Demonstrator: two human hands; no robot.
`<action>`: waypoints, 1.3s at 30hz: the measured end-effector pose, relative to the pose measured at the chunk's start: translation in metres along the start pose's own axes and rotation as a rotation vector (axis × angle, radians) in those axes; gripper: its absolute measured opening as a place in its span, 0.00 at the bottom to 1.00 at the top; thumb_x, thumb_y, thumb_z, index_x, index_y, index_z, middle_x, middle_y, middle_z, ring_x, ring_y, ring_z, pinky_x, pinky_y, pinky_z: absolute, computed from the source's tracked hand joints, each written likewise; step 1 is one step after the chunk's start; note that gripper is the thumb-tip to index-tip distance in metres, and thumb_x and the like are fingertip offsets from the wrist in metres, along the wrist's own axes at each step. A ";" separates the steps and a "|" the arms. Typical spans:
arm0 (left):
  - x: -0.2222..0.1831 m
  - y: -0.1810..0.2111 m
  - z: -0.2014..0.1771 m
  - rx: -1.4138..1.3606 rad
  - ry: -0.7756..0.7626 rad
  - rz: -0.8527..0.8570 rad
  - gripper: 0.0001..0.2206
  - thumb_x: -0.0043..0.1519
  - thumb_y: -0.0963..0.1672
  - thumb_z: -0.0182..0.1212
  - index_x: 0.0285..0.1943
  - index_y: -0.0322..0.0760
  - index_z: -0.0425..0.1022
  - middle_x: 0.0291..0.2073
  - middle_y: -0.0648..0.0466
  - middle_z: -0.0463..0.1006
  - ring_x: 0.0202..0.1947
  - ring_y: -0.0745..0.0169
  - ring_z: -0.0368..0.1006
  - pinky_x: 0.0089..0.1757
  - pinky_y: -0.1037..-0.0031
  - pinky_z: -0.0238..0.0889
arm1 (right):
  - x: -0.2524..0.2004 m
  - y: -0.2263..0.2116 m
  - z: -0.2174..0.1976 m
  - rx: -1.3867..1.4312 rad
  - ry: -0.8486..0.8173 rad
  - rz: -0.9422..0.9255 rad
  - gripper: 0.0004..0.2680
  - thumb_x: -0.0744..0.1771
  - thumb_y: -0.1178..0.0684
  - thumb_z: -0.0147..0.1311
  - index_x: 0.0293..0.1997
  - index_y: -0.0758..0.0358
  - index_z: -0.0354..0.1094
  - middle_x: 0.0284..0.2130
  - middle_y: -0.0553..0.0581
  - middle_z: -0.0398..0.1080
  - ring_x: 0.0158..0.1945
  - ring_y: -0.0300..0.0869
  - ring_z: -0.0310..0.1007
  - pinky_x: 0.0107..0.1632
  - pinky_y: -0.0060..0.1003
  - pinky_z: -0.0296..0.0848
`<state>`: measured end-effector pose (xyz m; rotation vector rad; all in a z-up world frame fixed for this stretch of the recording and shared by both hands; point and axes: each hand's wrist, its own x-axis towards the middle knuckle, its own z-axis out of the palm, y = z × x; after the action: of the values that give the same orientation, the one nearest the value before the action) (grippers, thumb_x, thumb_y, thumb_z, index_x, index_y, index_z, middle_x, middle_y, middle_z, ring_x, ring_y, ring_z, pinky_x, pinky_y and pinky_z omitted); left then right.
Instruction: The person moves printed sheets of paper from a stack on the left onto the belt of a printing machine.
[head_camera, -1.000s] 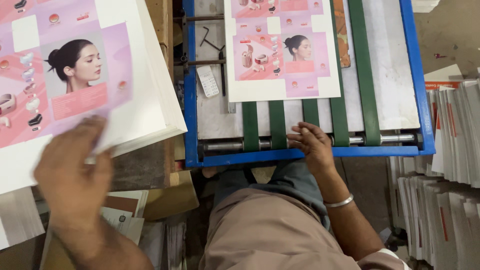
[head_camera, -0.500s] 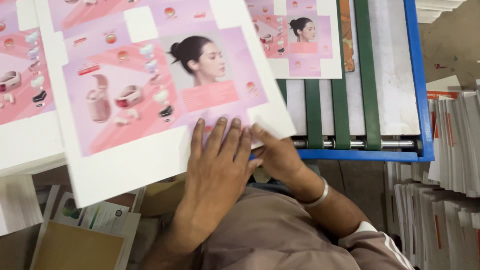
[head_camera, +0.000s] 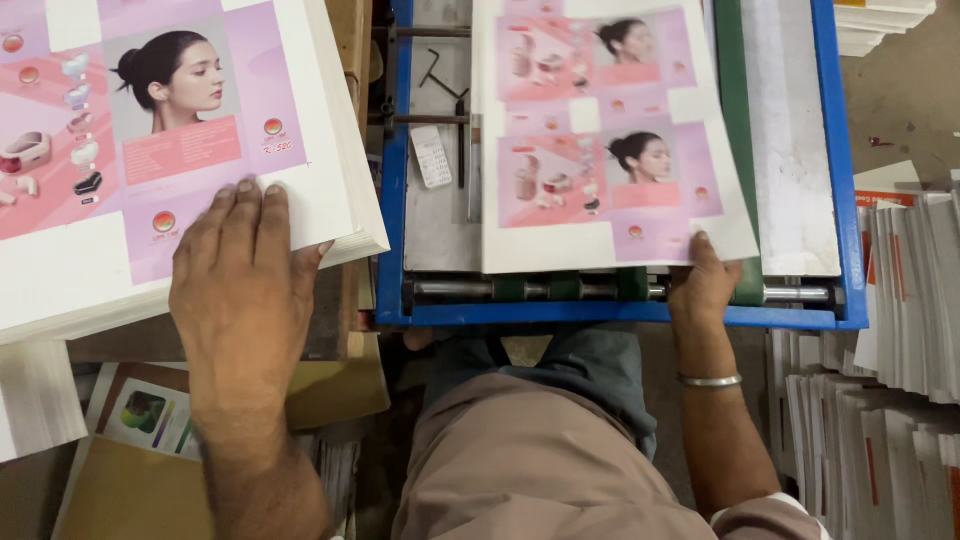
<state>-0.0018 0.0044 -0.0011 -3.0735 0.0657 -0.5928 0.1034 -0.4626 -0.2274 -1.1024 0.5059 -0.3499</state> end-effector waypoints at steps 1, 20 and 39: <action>-0.002 -0.001 0.008 0.037 0.028 0.018 0.24 0.67 0.47 0.70 0.69 0.30 0.72 0.64 0.42 0.73 0.70 0.46 0.65 0.68 0.54 0.60 | 0.004 0.007 -0.012 0.013 -0.003 -0.033 0.15 0.68 0.65 0.48 0.63 0.71 0.59 0.50 0.58 0.70 0.51 0.46 0.75 0.55 0.42 0.79; 0.005 0.005 -0.011 0.068 0.161 0.053 0.22 0.51 0.43 0.76 0.54 0.33 0.79 0.51 0.49 0.81 0.54 0.51 0.76 0.53 0.61 0.69 | -0.117 0.047 -0.104 -0.067 0.051 0.144 0.14 0.70 0.63 0.49 0.63 0.72 0.61 0.53 0.59 0.70 0.54 0.44 0.75 0.54 0.38 0.78; -0.013 -0.015 0.018 0.118 0.236 0.063 0.11 0.66 0.41 0.71 0.56 0.36 0.79 0.55 0.53 0.81 0.57 0.59 0.78 0.55 0.68 0.70 | -0.039 0.044 -0.040 0.057 -0.031 0.162 0.15 0.70 0.62 0.50 0.64 0.69 0.60 0.53 0.59 0.72 0.53 0.46 0.77 0.52 0.40 0.81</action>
<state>-0.0062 0.0198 -0.0222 -2.8625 0.1245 -0.9168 0.0503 -0.4543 -0.2736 -1.0030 0.5509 -0.2036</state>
